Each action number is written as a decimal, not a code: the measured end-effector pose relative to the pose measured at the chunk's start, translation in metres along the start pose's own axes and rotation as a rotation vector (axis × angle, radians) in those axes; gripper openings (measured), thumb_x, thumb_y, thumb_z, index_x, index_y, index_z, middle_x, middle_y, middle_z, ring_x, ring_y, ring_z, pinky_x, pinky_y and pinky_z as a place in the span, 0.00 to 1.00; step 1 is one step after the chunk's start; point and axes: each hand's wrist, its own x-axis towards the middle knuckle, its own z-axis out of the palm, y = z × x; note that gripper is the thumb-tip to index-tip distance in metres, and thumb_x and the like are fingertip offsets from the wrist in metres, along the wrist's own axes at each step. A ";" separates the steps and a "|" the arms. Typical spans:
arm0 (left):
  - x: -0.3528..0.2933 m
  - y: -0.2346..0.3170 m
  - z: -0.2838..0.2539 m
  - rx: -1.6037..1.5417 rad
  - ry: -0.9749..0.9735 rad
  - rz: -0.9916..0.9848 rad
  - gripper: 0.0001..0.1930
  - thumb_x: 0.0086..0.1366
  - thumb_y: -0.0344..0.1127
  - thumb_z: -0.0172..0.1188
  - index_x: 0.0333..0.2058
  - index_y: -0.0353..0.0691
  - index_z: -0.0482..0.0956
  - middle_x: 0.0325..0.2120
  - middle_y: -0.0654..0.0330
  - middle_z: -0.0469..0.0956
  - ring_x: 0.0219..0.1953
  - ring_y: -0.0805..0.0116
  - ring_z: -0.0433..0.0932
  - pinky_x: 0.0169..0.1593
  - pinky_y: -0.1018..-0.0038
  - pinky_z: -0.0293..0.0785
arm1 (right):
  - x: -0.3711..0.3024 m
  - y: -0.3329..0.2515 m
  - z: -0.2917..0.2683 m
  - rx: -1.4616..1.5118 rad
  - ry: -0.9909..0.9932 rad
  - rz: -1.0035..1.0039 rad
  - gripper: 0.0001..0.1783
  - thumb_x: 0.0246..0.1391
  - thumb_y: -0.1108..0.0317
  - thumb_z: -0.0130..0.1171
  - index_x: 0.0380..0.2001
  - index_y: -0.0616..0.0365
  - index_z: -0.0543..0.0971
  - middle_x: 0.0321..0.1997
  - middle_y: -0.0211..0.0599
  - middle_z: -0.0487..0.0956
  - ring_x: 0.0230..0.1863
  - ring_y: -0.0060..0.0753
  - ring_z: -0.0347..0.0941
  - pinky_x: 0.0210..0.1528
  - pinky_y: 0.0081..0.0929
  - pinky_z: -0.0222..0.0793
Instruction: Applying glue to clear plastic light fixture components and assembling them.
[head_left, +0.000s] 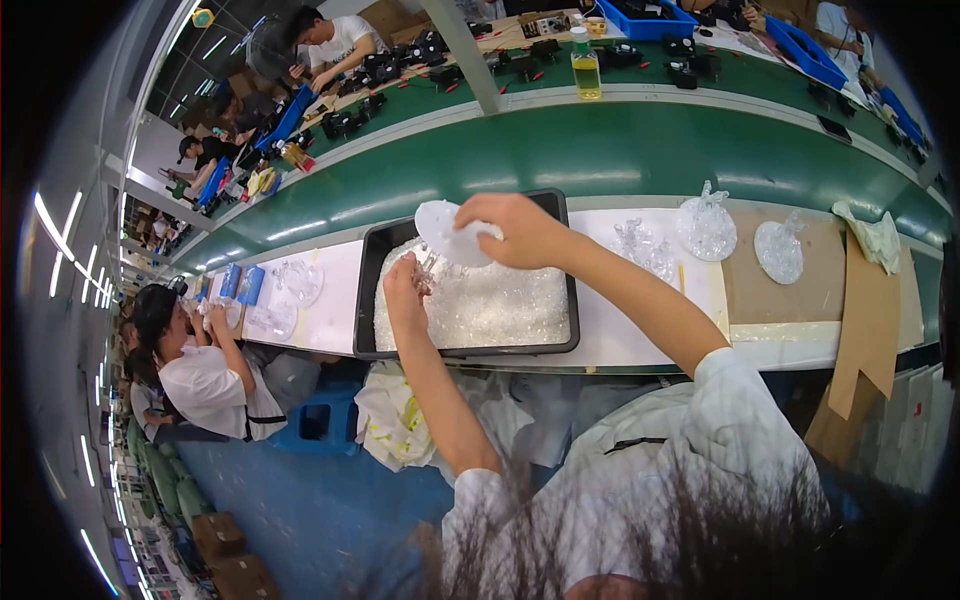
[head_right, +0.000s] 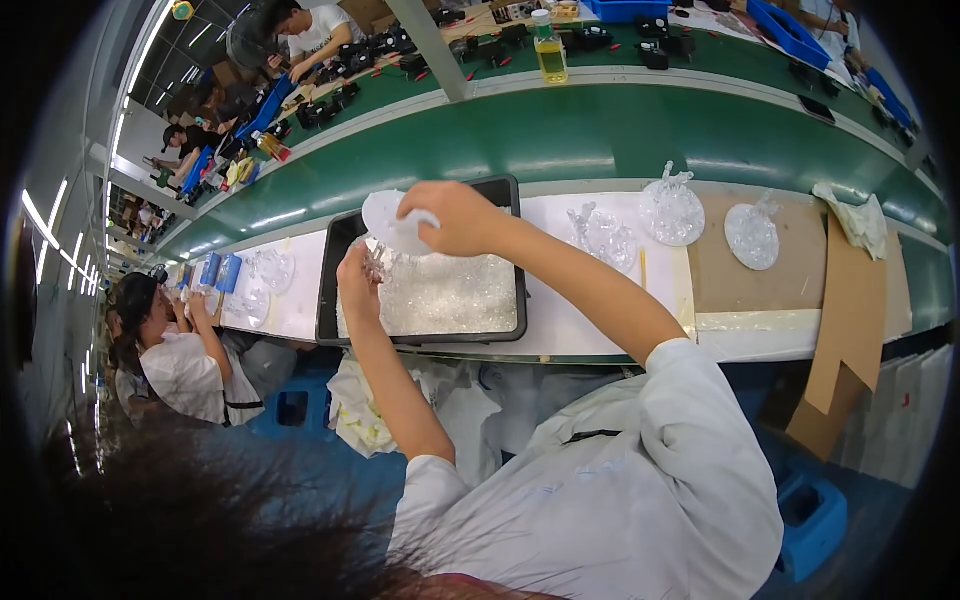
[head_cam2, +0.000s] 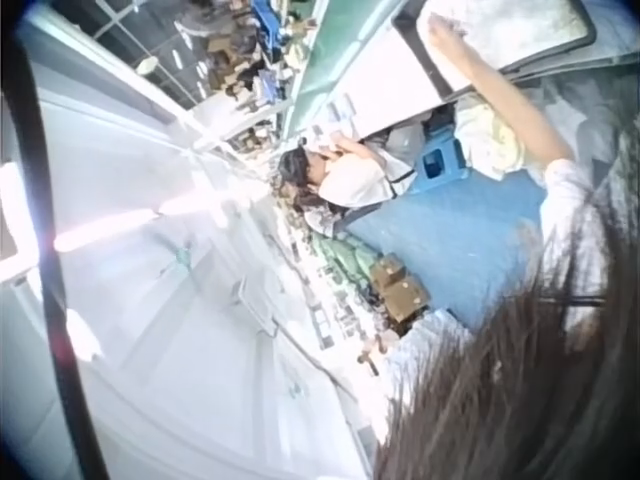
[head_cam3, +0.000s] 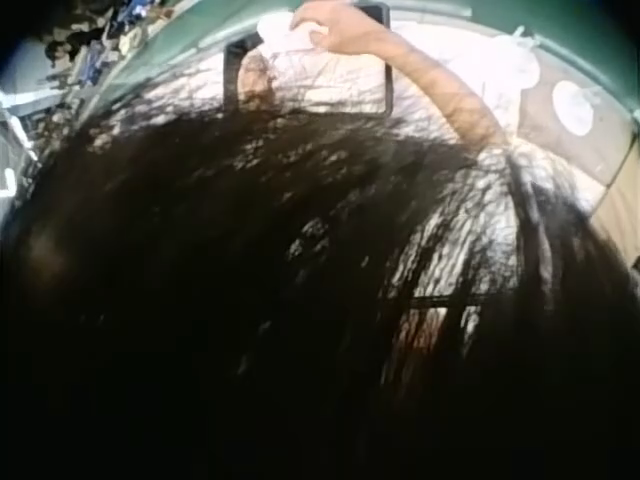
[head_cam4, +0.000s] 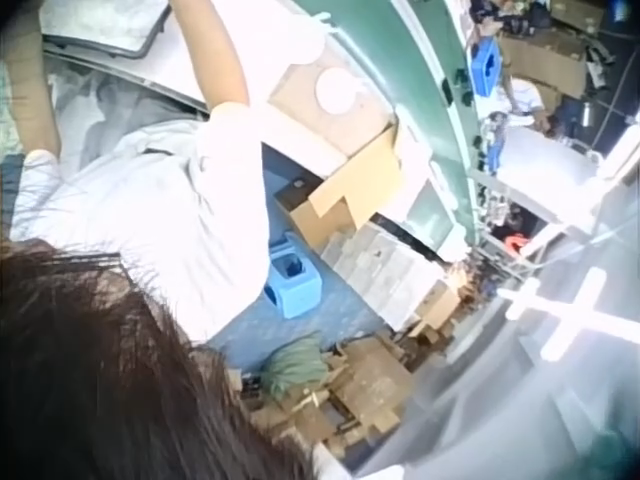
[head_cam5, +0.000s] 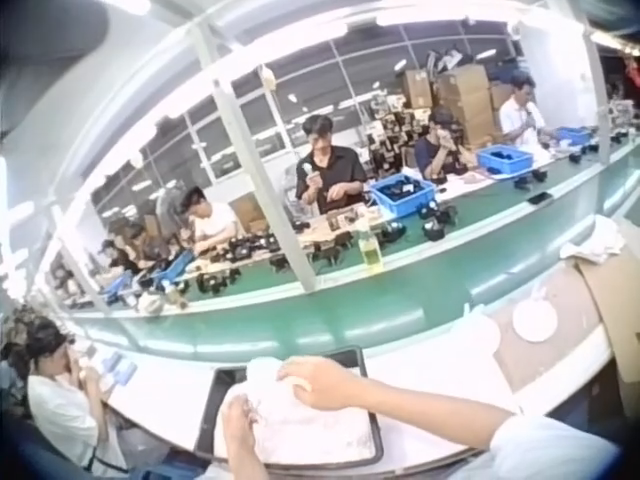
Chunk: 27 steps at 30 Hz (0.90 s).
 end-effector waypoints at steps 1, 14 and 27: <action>0.000 0.000 0.001 0.018 -0.020 0.025 0.12 0.67 0.42 0.59 0.28 0.42 0.75 0.19 0.71 0.67 0.19 0.80 0.65 0.22 0.80 0.58 | -0.001 0.001 0.001 0.000 -0.001 0.004 0.17 0.44 0.78 0.57 0.41 0.61 0.81 0.46 0.44 0.80 0.52 0.50 0.76 0.57 0.38 0.71; 0.008 -0.007 -0.011 -0.198 -0.115 0.046 0.13 0.70 0.39 0.52 0.41 0.36 0.80 0.38 0.61 0.81 0.39 0.72 0.78 0.40 0.74 0.71 | 0.005 0.000 -0.005 1.777 -0.375 0.771 0.14 0.65 0.59 0.51 0.50 0.51 0.72 0.52 0.41 0.72 0.22 0.22 0.62 0.14 0.13 0.58; -0.002 0.002 0.000 -0.295 -0.086 0.045 0.26 0.71 0.43 0.49 0.63 0.37 0.67 0.59 0.57 0.73 0.60 0.62 0.74 0.60 0.67 0.72 | 0.021 -0.034 -0.005 1.656 -0.396 0.743 0.17 0.66 0.53 0.48 0.50 0.51 0.70 0.49 0.39 0.72 0.22 0.26 0.65 0.14 0.16 0.61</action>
